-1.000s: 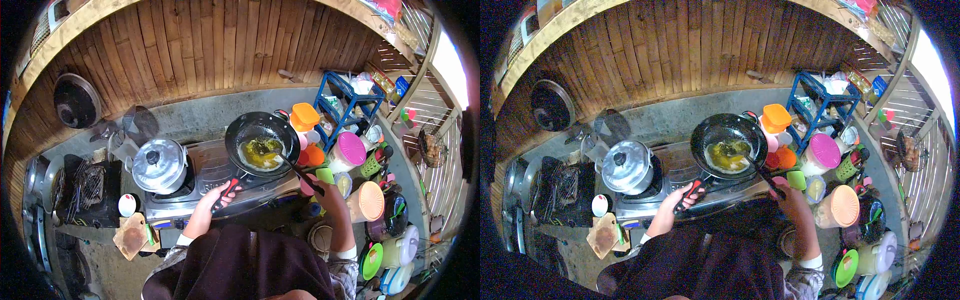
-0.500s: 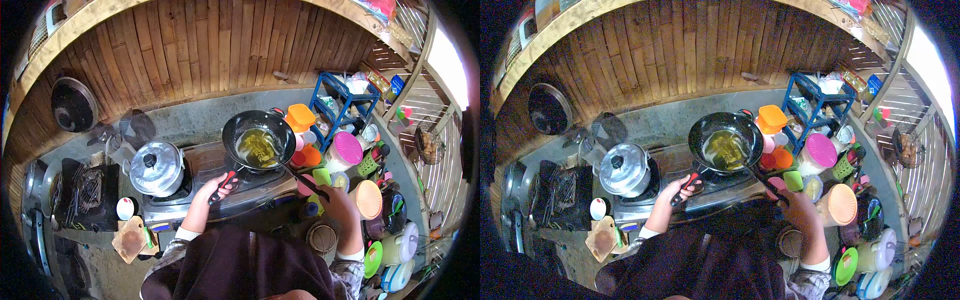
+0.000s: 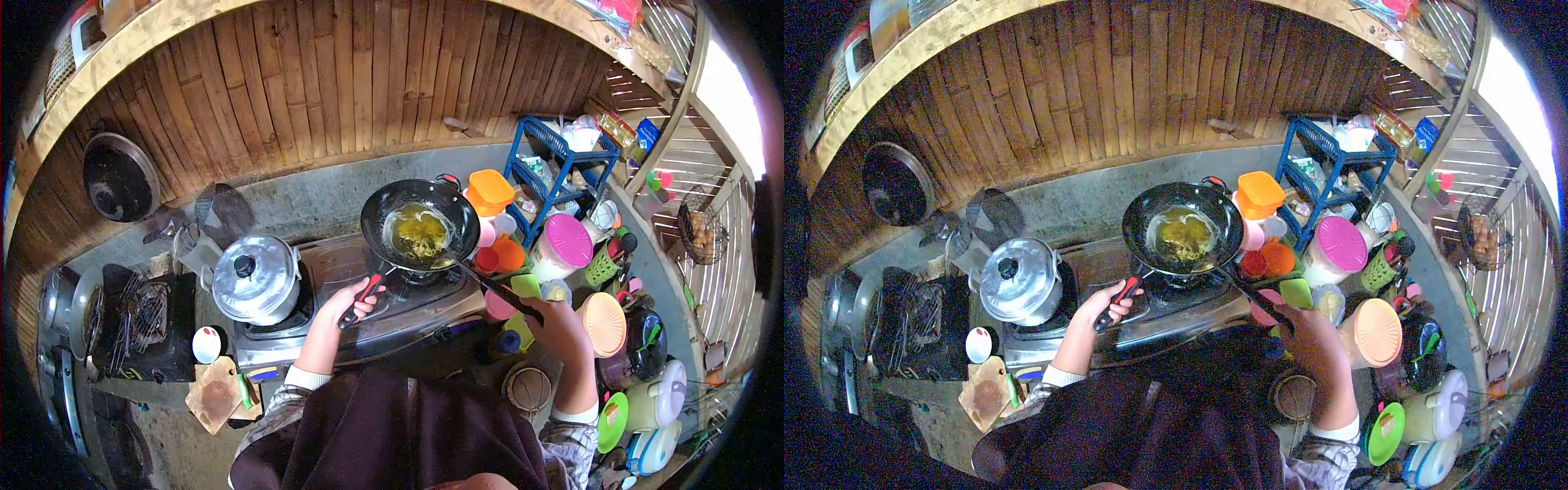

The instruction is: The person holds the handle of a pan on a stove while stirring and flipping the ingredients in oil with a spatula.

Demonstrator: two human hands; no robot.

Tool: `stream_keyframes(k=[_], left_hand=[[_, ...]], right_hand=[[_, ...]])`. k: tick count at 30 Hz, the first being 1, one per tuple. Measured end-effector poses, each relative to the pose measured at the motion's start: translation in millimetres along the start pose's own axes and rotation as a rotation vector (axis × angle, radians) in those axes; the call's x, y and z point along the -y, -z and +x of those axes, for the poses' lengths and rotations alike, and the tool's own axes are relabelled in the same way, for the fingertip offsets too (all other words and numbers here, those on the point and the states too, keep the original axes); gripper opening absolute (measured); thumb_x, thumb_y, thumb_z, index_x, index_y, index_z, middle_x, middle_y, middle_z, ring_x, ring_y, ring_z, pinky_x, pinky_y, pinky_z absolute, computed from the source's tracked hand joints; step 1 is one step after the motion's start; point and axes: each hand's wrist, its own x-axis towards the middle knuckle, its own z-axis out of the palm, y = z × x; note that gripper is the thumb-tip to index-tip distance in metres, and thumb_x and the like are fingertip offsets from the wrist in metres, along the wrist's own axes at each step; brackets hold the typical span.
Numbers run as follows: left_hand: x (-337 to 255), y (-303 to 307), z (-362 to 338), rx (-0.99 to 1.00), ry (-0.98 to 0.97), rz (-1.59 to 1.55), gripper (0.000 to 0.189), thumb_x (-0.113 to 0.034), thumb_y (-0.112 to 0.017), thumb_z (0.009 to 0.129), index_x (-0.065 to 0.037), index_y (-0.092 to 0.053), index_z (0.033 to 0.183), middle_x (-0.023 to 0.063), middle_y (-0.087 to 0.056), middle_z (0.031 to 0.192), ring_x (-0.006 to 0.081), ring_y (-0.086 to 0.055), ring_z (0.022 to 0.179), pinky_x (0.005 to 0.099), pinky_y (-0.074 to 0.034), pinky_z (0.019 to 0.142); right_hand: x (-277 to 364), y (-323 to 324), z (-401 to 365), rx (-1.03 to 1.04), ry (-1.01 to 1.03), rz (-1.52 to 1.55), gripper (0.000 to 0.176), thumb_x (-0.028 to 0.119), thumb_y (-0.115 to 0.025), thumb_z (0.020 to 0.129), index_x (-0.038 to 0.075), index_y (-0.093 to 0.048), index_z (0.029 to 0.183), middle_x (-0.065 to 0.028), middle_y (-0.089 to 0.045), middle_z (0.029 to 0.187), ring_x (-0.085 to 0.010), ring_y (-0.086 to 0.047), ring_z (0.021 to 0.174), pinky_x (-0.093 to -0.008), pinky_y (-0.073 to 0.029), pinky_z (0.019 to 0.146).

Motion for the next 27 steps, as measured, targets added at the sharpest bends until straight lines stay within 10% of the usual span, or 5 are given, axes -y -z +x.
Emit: stream_keyframes(k=[27], left_hand=[[19, 0, -6, 0.024, 0.028, -0.083, 0.046, -0.039, -0.037, 0.092, -0.002, -0.041, 0.119, -0.0002, -0.040, 0.064, 0.0038, -0.033, 0.042, 0.0143, -0.025, 0.032]], right_hand=[[-32, -104, 81, 0.063, 0.021, 0.116, 0.041, 0.016, -0.060, 0.075, 0.010, -0.051, 0.114, -0.0197, -0.061, 0.092, -0.0375, -0.058, 0.085, -0.0431, -0.046, 0.076]])
